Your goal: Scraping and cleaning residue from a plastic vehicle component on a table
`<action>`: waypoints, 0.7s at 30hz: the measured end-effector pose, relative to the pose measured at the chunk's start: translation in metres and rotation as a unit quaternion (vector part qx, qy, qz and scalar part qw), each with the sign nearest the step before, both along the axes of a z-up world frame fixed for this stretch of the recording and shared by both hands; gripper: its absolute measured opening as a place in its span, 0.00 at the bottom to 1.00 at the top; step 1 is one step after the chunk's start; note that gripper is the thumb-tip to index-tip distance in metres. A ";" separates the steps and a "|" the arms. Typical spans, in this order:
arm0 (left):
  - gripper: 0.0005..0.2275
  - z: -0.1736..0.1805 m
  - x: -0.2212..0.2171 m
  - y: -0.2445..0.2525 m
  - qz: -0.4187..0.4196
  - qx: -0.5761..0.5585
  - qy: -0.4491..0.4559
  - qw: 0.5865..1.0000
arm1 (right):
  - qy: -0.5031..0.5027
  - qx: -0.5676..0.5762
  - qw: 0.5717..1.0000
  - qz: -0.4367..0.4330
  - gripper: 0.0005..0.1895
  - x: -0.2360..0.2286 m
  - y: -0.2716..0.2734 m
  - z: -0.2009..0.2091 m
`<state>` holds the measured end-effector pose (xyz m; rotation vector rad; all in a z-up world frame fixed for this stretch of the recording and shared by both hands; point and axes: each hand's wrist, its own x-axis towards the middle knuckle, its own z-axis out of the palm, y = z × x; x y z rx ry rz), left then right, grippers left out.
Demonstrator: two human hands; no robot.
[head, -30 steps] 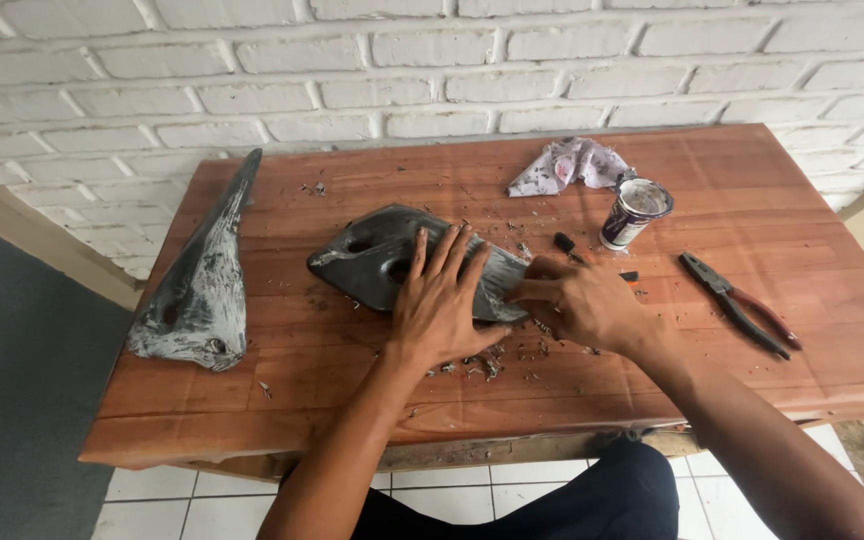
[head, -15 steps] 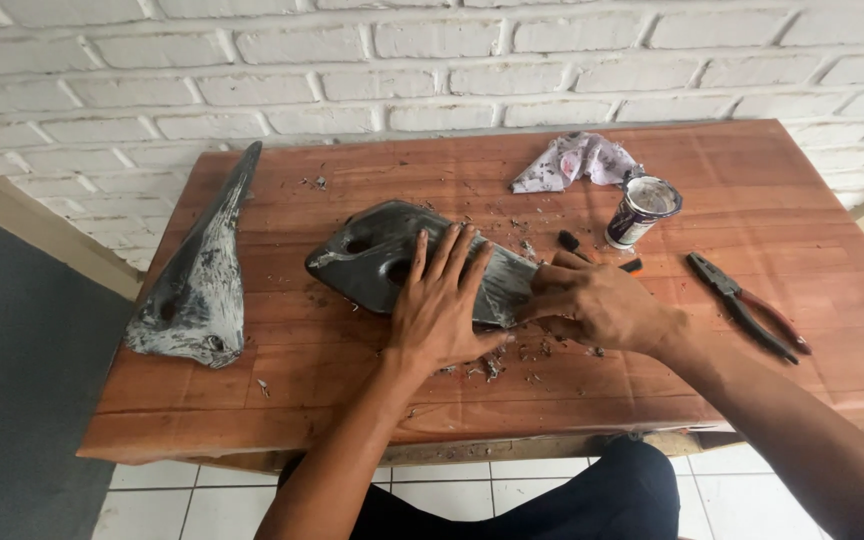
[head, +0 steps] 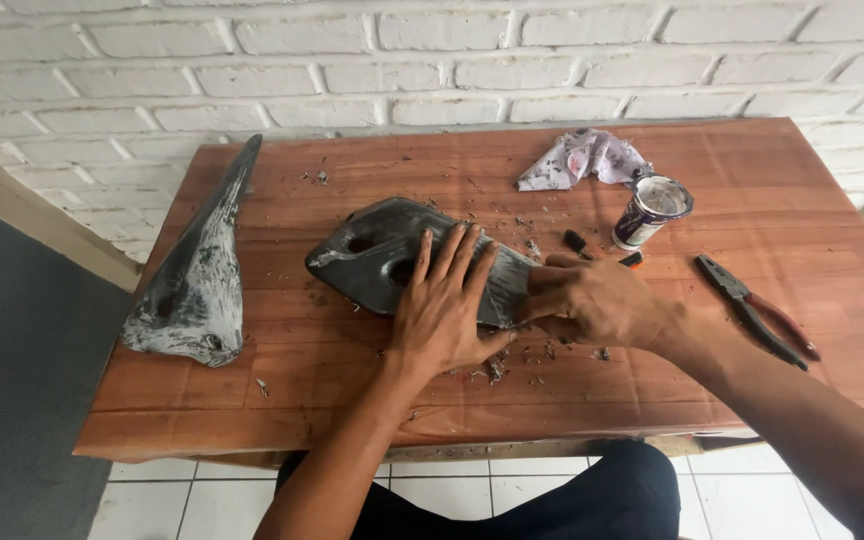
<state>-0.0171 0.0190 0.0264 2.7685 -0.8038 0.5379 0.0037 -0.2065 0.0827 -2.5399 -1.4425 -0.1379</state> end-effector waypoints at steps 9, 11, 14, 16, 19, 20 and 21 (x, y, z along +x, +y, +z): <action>0.46 0.000 -0.001 0.001 -0.002 0.008 -0.010 1.000 | 0.046 -0.038 0.997 -0.039 0.14 -0.010 0.011 0.011; 0.46 -0.003 0.000 0.000 -0.001 0.007 -0.012 1.000 | 0.060 -0.043 0.996 -0.048 0.15 -0.008 0.007 0.002; 0.46 -0.005 0.000 0.001 -0.001 0.006 -0.014 1.000 | 0.074 -0.064 0.992 -0.081 0.17 -0.008 0.009 -0.002; 0.46 -0.004 -0.001 0.001 -0.003 0.005 -0.015 1.000 | 0.075 -0.081 0.988 -0.107 0.17 -0.014 0.013 0.005; 0.45 -0.002 -0.002 0.001 -0.001 0.011 0.004 1.000 | 0.065 -0.051 0.992 -0.091 0.14 -0.021 0.015 0.009; 0.44 -0.002 -0.002 0.002 -0.004 0.006 0.012 1.000 | 0.055 -0.046 0.994 -0.083 0.14 -0.017 0.011 -0.001; 0.44 -0.001 -0.002 0.002 -0.006 0.001 0.019 1.000 | 0.046 -0.041 0.995 -0.074 0.13 -0.013 0.007 -0.011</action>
